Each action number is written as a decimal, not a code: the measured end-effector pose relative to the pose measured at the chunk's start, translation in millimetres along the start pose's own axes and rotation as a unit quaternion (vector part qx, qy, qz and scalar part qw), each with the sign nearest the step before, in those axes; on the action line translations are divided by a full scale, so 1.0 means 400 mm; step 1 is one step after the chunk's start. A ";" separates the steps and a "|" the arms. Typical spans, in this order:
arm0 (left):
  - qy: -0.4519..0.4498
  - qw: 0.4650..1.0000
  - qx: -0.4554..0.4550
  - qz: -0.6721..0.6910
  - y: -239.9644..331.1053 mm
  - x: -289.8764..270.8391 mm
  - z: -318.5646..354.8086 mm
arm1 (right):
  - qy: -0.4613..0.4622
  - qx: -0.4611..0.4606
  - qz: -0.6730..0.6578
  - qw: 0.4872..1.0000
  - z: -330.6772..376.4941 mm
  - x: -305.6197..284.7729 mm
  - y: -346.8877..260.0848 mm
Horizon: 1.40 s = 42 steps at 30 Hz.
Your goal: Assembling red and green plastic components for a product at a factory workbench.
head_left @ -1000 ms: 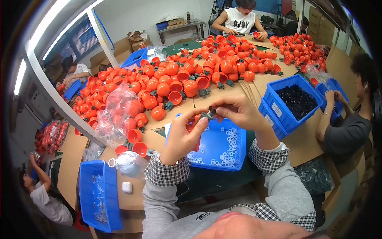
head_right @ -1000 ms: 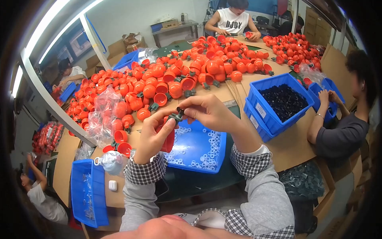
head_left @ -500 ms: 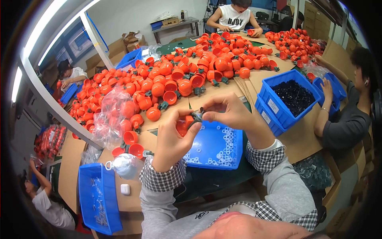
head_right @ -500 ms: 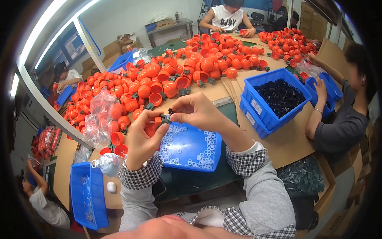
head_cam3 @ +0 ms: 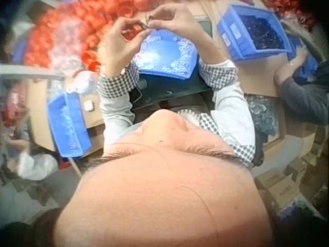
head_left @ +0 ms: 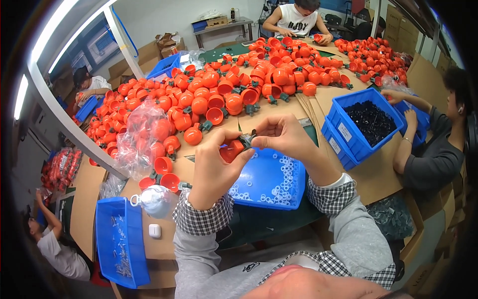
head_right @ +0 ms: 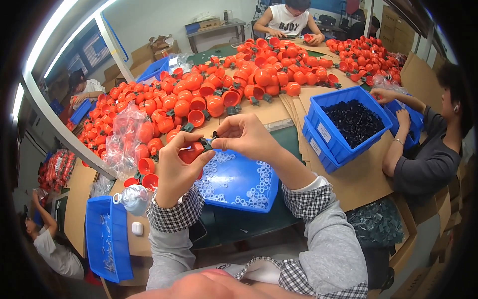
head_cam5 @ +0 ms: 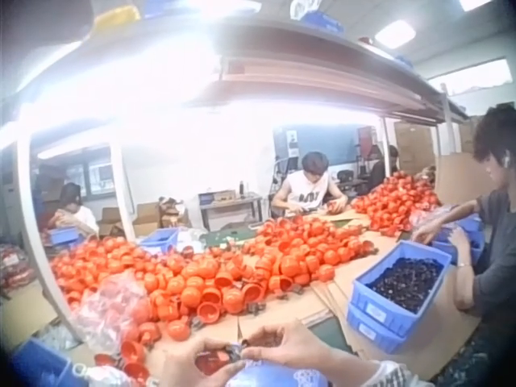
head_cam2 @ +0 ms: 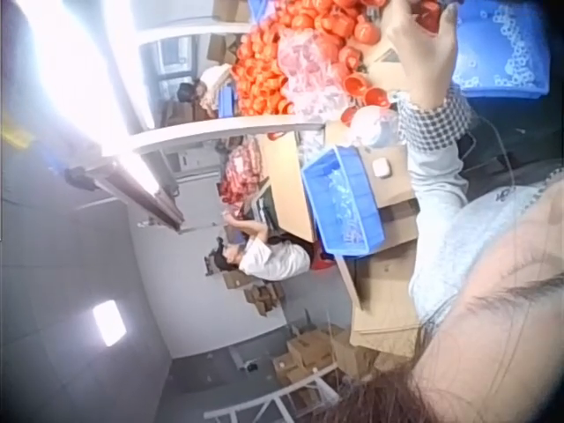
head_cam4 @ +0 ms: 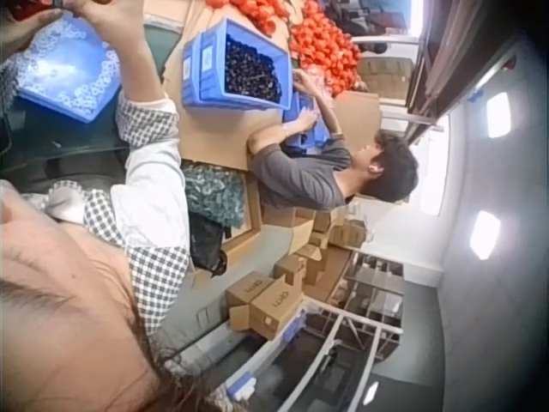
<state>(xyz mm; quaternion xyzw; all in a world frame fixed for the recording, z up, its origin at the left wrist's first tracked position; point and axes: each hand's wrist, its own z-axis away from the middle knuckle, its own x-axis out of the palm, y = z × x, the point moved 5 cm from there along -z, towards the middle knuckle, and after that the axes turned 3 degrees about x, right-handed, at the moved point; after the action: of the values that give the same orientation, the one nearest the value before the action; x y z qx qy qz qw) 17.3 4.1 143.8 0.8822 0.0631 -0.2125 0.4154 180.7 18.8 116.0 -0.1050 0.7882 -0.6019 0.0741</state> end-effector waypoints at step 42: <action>0.063 0.968 0.051 0.238 -0.002 -0.086 -0.014 | 0.035 0.010 -0.247 0.968 -0.003 -0.017 0.023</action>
<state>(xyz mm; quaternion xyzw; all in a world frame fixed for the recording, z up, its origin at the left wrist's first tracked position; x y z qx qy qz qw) -12.2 11.1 161.1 0.9034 -0.1334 -0.0545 0.4038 186.2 23.9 107.2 -0.2744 0.7338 -0.6128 -0.1036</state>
